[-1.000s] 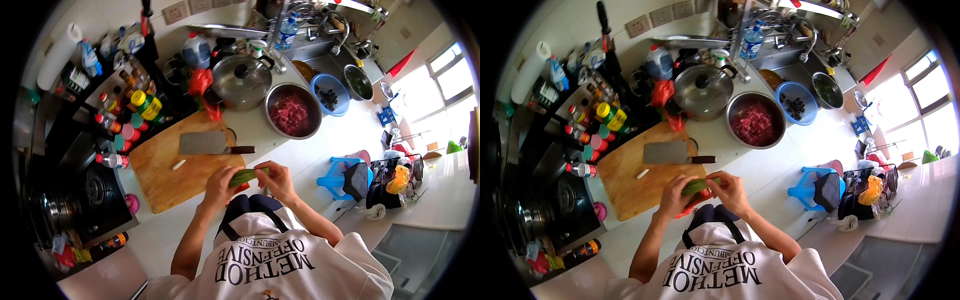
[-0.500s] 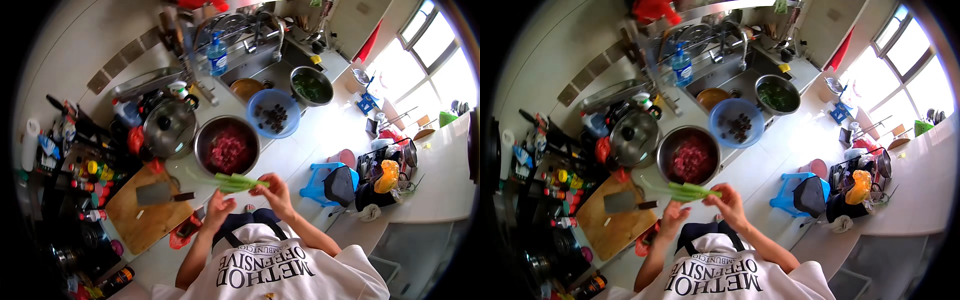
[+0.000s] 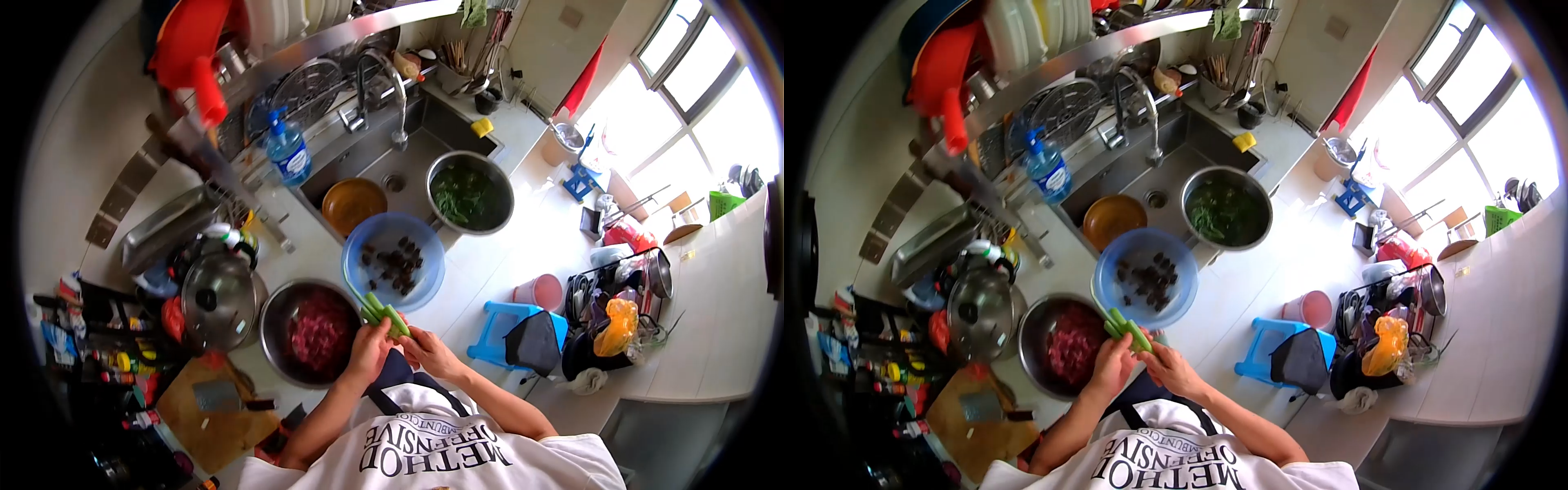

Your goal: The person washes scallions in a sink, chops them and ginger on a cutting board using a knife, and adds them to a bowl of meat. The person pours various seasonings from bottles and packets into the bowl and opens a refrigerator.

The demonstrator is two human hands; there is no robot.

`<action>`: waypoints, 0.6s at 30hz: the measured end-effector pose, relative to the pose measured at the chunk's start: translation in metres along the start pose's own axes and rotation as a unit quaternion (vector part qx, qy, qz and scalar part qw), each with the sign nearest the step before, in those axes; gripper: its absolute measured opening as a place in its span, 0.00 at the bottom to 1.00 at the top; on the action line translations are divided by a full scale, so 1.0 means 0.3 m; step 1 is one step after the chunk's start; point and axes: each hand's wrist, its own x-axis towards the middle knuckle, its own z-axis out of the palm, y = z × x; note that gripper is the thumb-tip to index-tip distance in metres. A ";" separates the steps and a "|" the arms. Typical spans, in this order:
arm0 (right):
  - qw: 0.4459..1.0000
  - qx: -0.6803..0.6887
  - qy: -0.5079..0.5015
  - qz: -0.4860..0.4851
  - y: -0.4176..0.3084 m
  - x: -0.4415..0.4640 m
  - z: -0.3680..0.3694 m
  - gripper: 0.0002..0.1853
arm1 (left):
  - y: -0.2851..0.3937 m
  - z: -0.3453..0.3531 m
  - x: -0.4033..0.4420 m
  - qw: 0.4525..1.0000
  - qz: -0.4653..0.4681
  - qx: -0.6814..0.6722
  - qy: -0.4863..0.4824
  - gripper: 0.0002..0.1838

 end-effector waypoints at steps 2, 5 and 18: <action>0.999 -0.023 -0.011 0.047 -0.047 0.074 -0.111 0.17 | 0.029 -0.017 0.176 0.996 0.005 -0.087 -0.018 0.13; 0.995 0.012 -0.023 0.094 -0.129 0.132 -0.302 0.19 | 0.106 -0.135 0.480 0.957 0.023 -0.287 0.007 0.11; 0.994 0.016 0.088 0.061 -0.308 1.030 -1.135 0.14 | 0.456 -0.043 1.263 0.615 0.384 0.670 0.157 0.22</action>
